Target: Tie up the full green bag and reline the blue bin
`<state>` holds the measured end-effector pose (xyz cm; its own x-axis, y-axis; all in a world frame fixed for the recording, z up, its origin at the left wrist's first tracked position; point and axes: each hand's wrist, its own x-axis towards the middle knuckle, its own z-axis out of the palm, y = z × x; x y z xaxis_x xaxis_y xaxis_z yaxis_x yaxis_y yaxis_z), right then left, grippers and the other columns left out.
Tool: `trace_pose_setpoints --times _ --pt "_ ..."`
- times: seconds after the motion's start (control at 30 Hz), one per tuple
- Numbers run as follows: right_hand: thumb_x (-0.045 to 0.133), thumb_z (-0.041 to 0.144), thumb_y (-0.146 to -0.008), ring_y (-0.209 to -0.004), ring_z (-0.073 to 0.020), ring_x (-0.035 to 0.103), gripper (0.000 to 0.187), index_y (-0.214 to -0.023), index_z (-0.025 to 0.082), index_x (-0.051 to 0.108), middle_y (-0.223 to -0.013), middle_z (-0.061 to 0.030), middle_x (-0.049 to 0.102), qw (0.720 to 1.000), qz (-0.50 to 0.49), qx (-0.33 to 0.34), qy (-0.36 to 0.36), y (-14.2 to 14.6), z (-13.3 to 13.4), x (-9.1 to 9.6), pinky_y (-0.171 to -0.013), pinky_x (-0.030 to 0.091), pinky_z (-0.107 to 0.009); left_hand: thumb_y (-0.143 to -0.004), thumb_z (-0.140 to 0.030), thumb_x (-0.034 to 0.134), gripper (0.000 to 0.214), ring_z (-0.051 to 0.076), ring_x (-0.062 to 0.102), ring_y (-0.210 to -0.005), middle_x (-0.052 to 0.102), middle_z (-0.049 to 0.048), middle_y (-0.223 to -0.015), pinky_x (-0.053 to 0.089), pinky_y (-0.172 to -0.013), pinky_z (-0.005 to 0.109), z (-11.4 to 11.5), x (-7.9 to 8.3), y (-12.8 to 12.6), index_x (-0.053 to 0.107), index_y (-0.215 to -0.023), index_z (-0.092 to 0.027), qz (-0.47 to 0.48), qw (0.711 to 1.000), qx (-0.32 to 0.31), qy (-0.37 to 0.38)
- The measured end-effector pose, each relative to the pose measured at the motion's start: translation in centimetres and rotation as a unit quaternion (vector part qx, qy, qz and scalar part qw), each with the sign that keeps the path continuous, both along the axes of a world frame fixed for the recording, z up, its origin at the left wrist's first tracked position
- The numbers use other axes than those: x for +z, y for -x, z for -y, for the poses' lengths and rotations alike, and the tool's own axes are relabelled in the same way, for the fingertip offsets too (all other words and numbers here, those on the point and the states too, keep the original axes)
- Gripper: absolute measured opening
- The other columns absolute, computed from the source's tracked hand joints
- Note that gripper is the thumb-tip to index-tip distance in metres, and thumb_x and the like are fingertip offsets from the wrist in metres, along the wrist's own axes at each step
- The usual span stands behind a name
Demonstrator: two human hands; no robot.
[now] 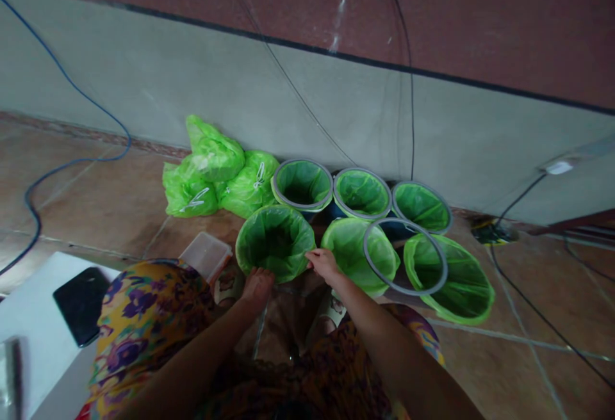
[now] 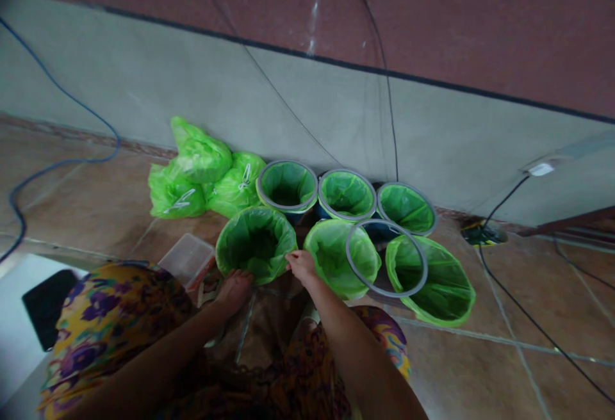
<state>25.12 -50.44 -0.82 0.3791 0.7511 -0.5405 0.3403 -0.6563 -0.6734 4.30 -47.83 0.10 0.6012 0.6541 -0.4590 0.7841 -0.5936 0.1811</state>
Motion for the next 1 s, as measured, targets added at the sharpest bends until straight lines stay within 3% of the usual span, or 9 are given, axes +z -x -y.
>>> trace_pose_setpoints --times 0.07,0.13,0.2,0.3,0.37,0.5,0.67,0.83,1.0 --pt "0.053 0.027 -0.09 -0.066 -0.0141 0.064 0.023 -0.076 0.019 0.07 -0.073 -0.0042 0.072 0.988 0.123 0.093 -0.014 0.0 0.0 0.2 -0.059 0.043 -0.022 -0.087 -0.004 0.04 0.033 0.026 0.061 -0.106 0.071 0.0149 -0.103 0.039 -0.102 0.04 -0.3 -0.1 0.2 0.07 -0.099 -0.01 -0.003 1.0 0.003 0.0" --pt "0.048 0.027 -0.094 -0.081 -0.0186 0.067 0.027 -0.085 0.021 0.073 -0.085 -0.0071 0.074 0.954 0.241 0.178 -0.011 0.1 0.1 0.4 -0.068 0.045 -0.026 -0.087 -0.004 0.039 0.034 0.026 0.061 -0.107 0.071 0.0154 -0.103 0.036 -0.105 0.041 -0.5 0.1 0.5 0.071 -0.097 -0.01 -0.007 1.0 0.004 -0.001" --pt "0.043 0.027 -0.096 -0.087 -0.021 0.068 0.031 -0.097 0.023 0.073 -0.093 -0.0084 0.075 0.932 0.289 0.219 0.007 0.3 0.3 0.7 -0.072 0.046 -0.028 -0.085 -0.004 0.041 0.035 0.027 0.059 -0.112 0.07 0.0153 -0.11 0.034 -0.107 0.043 -0.6 0.6 0.6 0.07 -0.104 -0.011 -0.004 1.0 0.009 -0.005" --pt "0.039 0.027 -0.097 -0.091 -0.0224 0.068 0.034 -0.107 0.024 0.071 -0.098 -0.0088 0.075 0.924 0.299 0.238 0.017 0.5 0.2 1.3 -0.076 0.047 -0.03 -0.079 -0.007 0.049 0.049 0.029 0.051 -0.123 0.063 0.0123 -0.128 0.032 -0.108 0.049 -0.4 1.3 0.2 0.061 -0.124 -0.018 0.045 0.999 0.023 -0.001" --pt "0.038 0.026 -0.097 -0.093 -0.0225 0.068 0.035 -0.109 0.024 0.071 -0.102 -0.0081 0.075 0.925 0.294 0.241 0.0 0.6 0.0 1.8 -0.079 0.048 -0.031 -0.076 -0.01 0.053 0.053 0.029 0.05 -0.125 0.061 0.0091 -0.132 0.034 -0.106 0.05 -0.1 1.5 -0.5 0.059 -0.128 -0.023 0.092 0.995 0.028 0.018" --pt "0.045 0.021 -0.093 -0.102 -0.02 0.066 0.031 -0.11 0.023 0.071 -0.108 -0.0058 0.074 0.924 0.243 0.291 -0.051 0.7 0.0 2.1 -0.09 0.045 -0.029 -0.082 -0.016 0.051 0.03 0.026 0.058 -0.113 0.07 0.0073 -0.113 0.038 -0.1 0.044 0.2 0.6 -2.0 0.069 -0.105 -0.022 0.13 0.99 0.038 0.037" --pt "0.049 0.009 -0.086 -0.106 -0.0184 0.064 0.034 -0.113 0.016 0.069 -0.113 -0.0084 0.071 0.908 0.2 0.353 -0.107 1.1 0.6 1.9 -0.096 0.043 -0.026 -0.087 -0.015 0.044 0.026 0.024 0.065 -0.099 0.073 0.0069 -0.095 0.04 -0.093 0.04 -0.2 0.0 -2.4 0.069 -0.086 -0.02 0.115 0.991 0.049 0.039" --pt "0.052 0.003 -0.08 -0.108 -0.0195 0.061 0.037 -0.113 0.011 0.068 -0.111 -0.0126 0.069 0.895 0.199 0.384 -0.108 1.2 0.9 1.4 -0.099 0.041 -0.027 -0.091 -0.017 0.038 0.029 0.024 0.066 -0.096 0.072 0.0112 -0.099 0.043 -0.088 0.037 -0.2 0.1 -2.3 0.067 -0.094 -0.016 0.063 0.993 0.103 0.015" --pt "0.049 0.001 -0.08 -0.112 -0.0189 0.058 0.037 -0.11 0.012 0.068 -0.112 -0.0121 0.067 0.876 0.233 0.414 -0.078 1.0 0.9 0.8 -0.1 0.04 -0.026 -0.088 -0.013 0.038 0.029 0.027 0.065 -0.102 0.071 0.0132 -0.102 0.043 -0.091 0.042 -0.5 0.1 -2.7 0.065 -0.1 -0.014 0.021 0.989 0.147 0.005"
